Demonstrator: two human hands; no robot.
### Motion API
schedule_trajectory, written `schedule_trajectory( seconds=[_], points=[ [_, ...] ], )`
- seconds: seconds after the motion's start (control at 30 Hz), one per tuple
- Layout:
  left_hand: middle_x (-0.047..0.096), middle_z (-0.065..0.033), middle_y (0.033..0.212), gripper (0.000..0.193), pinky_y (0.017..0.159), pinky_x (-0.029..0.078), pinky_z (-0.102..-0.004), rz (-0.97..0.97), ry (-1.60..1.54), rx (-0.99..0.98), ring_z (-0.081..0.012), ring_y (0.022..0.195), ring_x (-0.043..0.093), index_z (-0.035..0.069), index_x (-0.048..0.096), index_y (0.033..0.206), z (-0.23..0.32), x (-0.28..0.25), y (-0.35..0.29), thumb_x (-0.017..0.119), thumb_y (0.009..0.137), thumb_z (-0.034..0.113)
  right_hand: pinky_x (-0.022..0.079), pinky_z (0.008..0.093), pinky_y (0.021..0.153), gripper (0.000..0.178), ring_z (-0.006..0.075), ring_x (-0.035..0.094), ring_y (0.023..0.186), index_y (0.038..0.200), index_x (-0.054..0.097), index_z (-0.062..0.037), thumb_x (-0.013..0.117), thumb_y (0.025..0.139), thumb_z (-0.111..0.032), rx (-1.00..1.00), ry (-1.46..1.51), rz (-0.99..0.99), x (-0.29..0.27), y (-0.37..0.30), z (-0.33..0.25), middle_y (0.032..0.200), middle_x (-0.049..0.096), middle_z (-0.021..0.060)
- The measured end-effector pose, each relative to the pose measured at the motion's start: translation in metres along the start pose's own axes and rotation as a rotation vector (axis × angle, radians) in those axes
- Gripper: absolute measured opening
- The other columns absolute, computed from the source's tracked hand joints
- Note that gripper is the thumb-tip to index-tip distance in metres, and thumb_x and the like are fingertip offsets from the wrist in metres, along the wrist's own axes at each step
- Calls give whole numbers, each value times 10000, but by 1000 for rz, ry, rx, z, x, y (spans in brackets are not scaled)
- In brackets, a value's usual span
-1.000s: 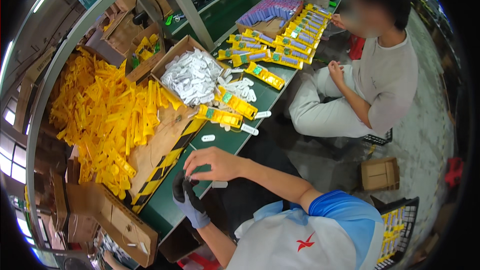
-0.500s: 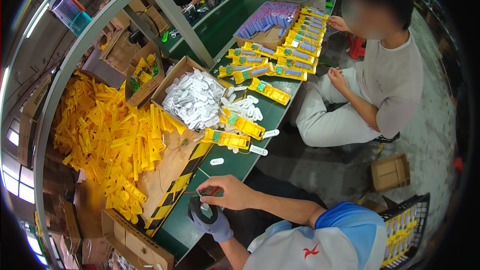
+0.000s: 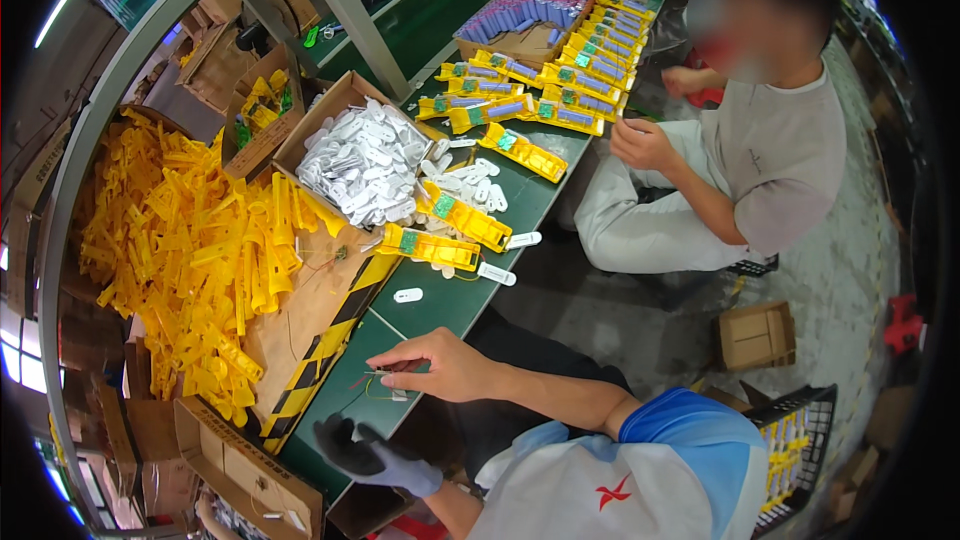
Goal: Assembling the internal PCB and battery cover into yellow handheld device housings.
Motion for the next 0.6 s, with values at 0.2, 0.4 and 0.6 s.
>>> schedule_trajectory(
  seconds=[0.2, 0.4, 0.6],
  points=[
    [598, -124, 1202, 351, 944, 439, -314, -515, -198, -269, -199, 1064, 562, -49, 534, 1277, -48, 47, -1, 502, 1000, 164, 525, 280, 833, 266, 194, 687, 965, 1145, 697, -30, 693, 886, -87, -192, -9, -22, 10, -1, -11, 1099, 700, 124],
    [554, -119, 1307, 481, 1025, 382, -333, -671, -395, -490, -209, 1194, 516, -25, 467, 1363, -81, 70, -49, 503, 1010, 299, 540, 235, 762, 206, 117, 649, 854, 1100, 699, 33, 665, 907, -29, -16, 411, 164, -5, 1, 25, 994, 650, 71],
    [578, -105, 1268, 767, 974, 454, -315, -722, -840, -716, -171, 1111, 566, -2, 371, 1447, -90, 108, -103, 730, 769, -9, 548, 234, 711, 236, 109, 669, 794, 1124, 702, 7, 615, 960, -138, 179, 356, 283, -27, 5, 47, 943, 691, 58]
  ],
)
Point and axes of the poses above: each hand's wrist, its own y-axis towards the middle knuckle, its own x-axis out of the palm, z = x × y, the point moved 10 cm from there along y, towards the middle knuckle
